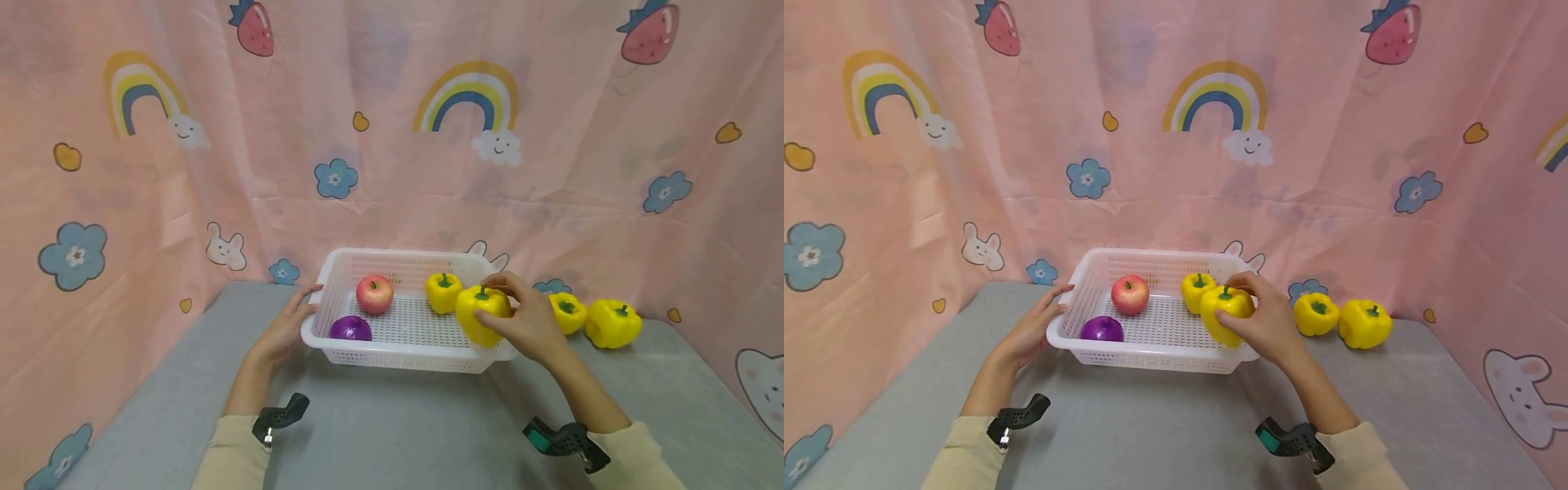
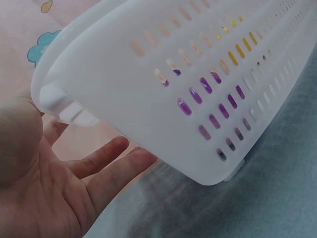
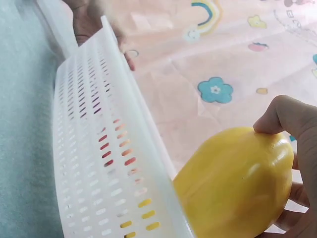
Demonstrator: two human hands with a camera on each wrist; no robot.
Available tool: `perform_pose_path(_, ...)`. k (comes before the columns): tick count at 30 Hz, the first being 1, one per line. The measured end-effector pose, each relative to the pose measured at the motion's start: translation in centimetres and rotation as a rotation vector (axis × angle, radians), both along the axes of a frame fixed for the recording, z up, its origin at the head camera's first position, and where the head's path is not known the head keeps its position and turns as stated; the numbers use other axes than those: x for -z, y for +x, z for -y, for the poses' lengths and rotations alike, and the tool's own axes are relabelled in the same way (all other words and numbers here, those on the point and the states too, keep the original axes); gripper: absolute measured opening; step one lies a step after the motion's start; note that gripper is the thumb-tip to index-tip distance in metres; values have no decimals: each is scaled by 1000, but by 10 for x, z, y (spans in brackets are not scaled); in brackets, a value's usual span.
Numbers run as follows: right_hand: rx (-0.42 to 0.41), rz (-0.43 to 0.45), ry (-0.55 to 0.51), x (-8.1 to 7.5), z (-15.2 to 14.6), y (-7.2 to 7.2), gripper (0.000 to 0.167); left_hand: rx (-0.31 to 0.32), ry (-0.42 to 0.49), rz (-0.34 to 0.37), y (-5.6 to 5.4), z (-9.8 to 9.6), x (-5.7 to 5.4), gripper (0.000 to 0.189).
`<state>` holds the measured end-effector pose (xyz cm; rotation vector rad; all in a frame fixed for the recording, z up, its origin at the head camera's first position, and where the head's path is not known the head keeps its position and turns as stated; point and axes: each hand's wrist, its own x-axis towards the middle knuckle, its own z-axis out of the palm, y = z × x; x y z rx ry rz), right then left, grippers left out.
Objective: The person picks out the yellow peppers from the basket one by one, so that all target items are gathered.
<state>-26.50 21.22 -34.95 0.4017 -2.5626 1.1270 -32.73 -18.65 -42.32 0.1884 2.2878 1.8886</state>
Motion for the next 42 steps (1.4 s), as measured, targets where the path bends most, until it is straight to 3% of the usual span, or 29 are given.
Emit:
perform_pose_path(6,20,-31,-14,-3,-12,8,49,10,5,-1,-1,-2,0,49)
perform_pose_path(21,130,-86,-96,8,-42,26,47,12,12,-1,-2,-9,1,48)
perform_pose_path(27,142,-125,-85,9,-38,27,46,35,10,-17,-1,-6,-3,50)
perform_pose_path(34,104,-109,-114,8,-32,27,46,21,-10,-8,3,3,-2,51)
perform_pose_path(42,173,-126,-98,10,-45,28,47,14,-14,-3,2,2,0,50)
